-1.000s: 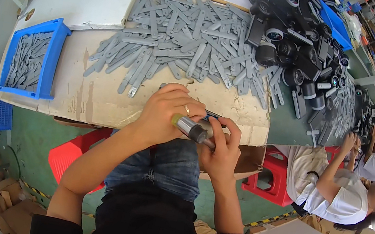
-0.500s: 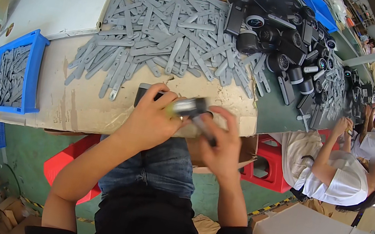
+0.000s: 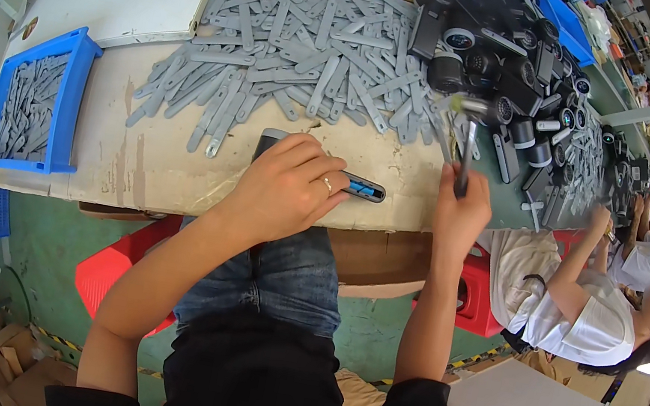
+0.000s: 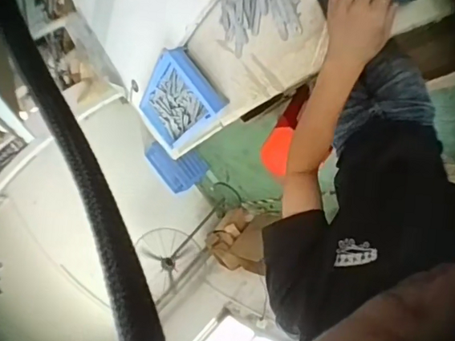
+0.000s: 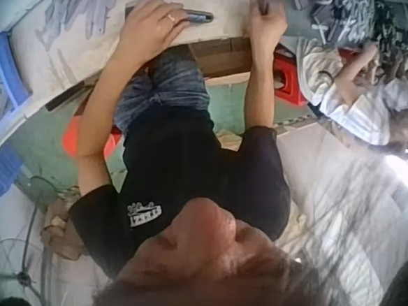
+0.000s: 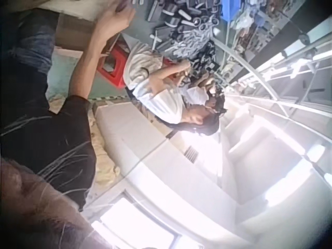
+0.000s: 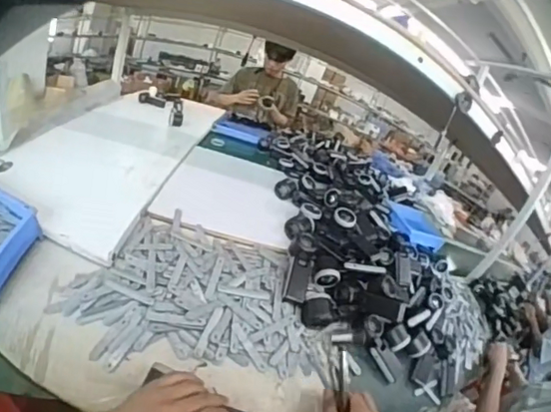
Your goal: Assembling plastic components by inserting metal strips and securing them with a small hammer.
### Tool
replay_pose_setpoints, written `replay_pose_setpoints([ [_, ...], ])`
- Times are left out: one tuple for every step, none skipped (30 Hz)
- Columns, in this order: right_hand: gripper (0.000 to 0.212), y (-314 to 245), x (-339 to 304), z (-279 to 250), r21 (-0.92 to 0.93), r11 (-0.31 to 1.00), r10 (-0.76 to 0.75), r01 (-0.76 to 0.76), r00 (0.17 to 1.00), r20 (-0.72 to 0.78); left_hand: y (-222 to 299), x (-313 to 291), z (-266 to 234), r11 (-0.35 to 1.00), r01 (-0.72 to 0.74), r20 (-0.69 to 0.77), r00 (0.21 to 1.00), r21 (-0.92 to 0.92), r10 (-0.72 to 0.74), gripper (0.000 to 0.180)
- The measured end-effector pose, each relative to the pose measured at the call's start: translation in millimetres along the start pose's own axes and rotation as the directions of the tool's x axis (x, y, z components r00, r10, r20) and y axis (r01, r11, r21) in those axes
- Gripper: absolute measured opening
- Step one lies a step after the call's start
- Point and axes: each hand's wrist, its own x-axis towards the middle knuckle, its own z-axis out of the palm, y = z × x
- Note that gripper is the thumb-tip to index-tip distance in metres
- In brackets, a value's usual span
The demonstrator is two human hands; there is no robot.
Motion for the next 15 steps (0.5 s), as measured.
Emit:
replay_pose_setpoints([
  [0.019, -15, -8, -12, 0.056, 0.983, 0.17, -0.173, 0.983, 0.064, -1, -1, 1, 1.0, 0.005, 0.003, 1.0, -0.002, -0.005, 0.016],
  [0.018, -34, -15, -24, 0.234, 0.893, 0.343, -0.386, 0.917, 0.203, -3, -2, 2, 1.0, -0.015, -0.009, 1.0, 0.016, 0.015, 0.017],
  [0.018, -48, -22, -34, 0.365, 0.725, 0.469, -0.585, 0.806, 0.361, -5, -3, 3, 0.999, -0.039, -0.02, 0.999, 0.031, 0.039, 0.018],
  [0.019, -52, -28, -40, 0.457, 0.694, 0.384, -0.557, 0.822, 0.42, -5, -3, 3, 0.999, -0.037, -0.014, 0.999, 0.026, 0.037, 0.018],
  [0.019, -49, -31, -42, 0.453, 0.691, 0.391, -0.564, 0.818, 0.422, -6, -3, 1, 1.0, -0.01, 0.002, 1.0, 0.026, 0.01, 0.018],
  [0.02, -45, -34, -44, 0.421, 0.777, 0.311, -0.468, 0.867, 0.39, -6, -4, 0, 1.0, 0.017, 0.018, 1.0, 0.027, -0.017, 0.019],
  [0.022, -45, -34, -45, 0.384, 0.849, 0.222, -0.362, 0.905, 0.362, -7, -4, 0, 1.0, 0.019, 0.022, 1.0, 0.025, -0.02, 0.019],
  [0.022, -49, -35, -50, 0.407, 0.817, 0.244, -0.409, 0.884, 0.398, -7, -4, 1, 1.0, 0.021, 0.032, 0.999, 0.018, -0.022, 0.019],
  [0.022, -55, -35, -55, 0.406, 0.816, 0.245, -0.412, 0.882, 0.402, -8, -5, 1, 1.0, 0.024, 0.042, 0.999, 0.012, -0.024, 0.02],
  [0.02, -59, -36, -60, 0.407, 0.806, 0.264, -0.431, 0.876, 0.404, -7, -4, 0, 1.0, 0.026, 0.042, 0.999, 0.011, -0.026, 0.02],
  [0.019, -61, -36, -62, 0.409, 0.795, 0.282, -0.449, 0.869, 0.406, -6, -1, -3, 0.999, 0.022, 0.067, 0.998, 0.024, -0.023, 0.023],
  [0.019, -58, -36, -60, 0.408, 0.795, 0.281, -0.45, 0.868, 0.409, -5, 1, -7, 0.999, 0.018, 0.091, 0.996, 0.037, -0.021, 0.025],
  [0.018, -57, -35, -56, 0.447, 0.806, 0.203, -0.387, 0.891, 0.406, -5, 2, -10, 0.999, 0.02, 0.092, 0.995, 0.038, -0.024, 0.025],
  [0.017, -59, -34, -53, 0.486, 0.812, 0.123, -0.323, 0.909, 0.399, -6, 1, -13, 0.999, 0.041, 0.045, 0.998, 0.018, -0.042, 0.031],
  [0.015, -66, -36, -54, 0.493, 0.733, 0.21, -0.469, 0.845, 0.491, -8, 0, -17, 0.998, 0.062, -0.001, 0.998, -0.002, -0.062, 0.037],
])
